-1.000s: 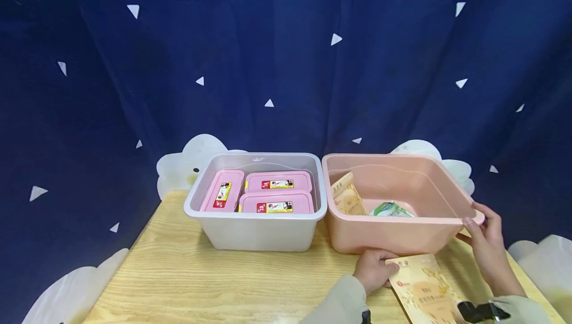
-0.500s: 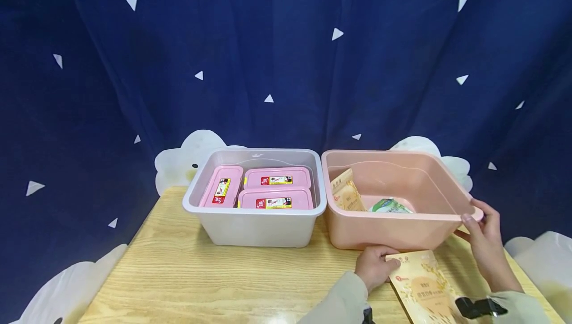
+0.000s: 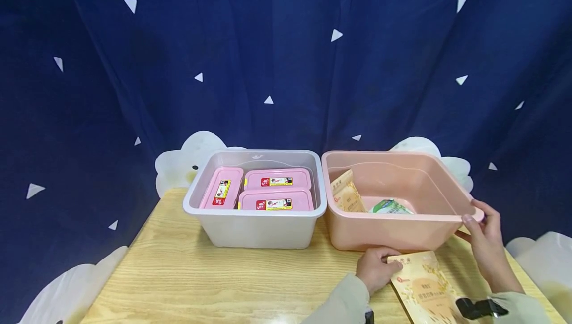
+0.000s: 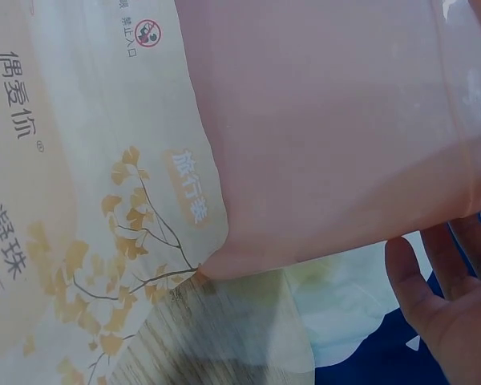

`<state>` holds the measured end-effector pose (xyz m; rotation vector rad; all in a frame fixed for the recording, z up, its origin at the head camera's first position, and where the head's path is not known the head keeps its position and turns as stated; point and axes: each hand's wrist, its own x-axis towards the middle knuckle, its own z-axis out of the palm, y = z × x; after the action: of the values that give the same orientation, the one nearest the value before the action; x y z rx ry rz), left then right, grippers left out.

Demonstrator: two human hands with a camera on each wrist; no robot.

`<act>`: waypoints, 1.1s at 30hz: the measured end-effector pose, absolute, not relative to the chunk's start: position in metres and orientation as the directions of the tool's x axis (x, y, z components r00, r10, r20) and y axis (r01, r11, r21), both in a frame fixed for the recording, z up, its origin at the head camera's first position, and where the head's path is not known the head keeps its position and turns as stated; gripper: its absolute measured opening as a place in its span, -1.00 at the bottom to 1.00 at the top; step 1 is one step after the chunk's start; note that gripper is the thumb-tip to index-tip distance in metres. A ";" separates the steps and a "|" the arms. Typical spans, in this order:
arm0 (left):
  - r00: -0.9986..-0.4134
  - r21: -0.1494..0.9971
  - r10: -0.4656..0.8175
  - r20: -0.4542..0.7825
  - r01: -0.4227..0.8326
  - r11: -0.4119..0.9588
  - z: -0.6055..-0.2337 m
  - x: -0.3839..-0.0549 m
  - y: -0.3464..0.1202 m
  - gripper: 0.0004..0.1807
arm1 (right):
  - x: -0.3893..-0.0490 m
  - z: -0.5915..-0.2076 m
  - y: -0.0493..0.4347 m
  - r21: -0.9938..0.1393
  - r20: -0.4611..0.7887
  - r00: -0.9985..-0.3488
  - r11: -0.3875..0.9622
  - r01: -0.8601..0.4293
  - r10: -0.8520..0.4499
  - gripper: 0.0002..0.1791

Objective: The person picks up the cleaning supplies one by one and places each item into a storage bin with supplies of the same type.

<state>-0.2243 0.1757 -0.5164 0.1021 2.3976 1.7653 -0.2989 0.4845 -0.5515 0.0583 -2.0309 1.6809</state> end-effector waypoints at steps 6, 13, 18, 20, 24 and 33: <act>-0.989 0.947 0.124 -0.079 -0.036 0.318 -0.516 -0.225 0.175 -0.84 | -0.298 -0.548 0.482 -0.911 0.395 -0.880 0.235 -0.338 0.265 -0.38; -0.989 0.952 0.127 -0.077 -0.035 0.305 -0.517 -0.225 0.176 -0.86 | -0.300 -0.549 0.483 -0.899 0.403 -0.876 0.294 -0.325 0.264 -0.38; -0.987 0.955 0.145 -0.073 -0.027 0.295 -0.515 -0.224 0.174 -0.85 | -0.298 -0.550 0.484 -0.902 0.395 -0.877 0.296 -0.314 0.274 -0.38; -0.987 0.961 0.151 -0.063 -0.019 0.275 -0.515 -0.224 0.171 -0.85 | -0.299 -0.551 0.484 -0.905 0.394 -0.878 0.281 -0.318 0.273 -0.38; -0.982 0.982 0.176 -0.064 -0.030 0.188 -0.516 -0.226 0.166 -0.84 | -0.300 -0.552 0.484 -0.904 0.392 -0.878 0.293 -0.312 0.275 -0.38; -0.969 0.992 0.214 -0.121 -0.125 -0.005 -0.522 -0.228 0.166 -0.86 | -0.299 -0.551 0.484 -0.902 0.386 -0.877 0.317 -0.293 0.287 -0.38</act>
<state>-0.2284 0.1659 -0.5223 0.0938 2.0316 2.0695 -0.2991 0.4839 -0.5511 0.0051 -2.1060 1.5921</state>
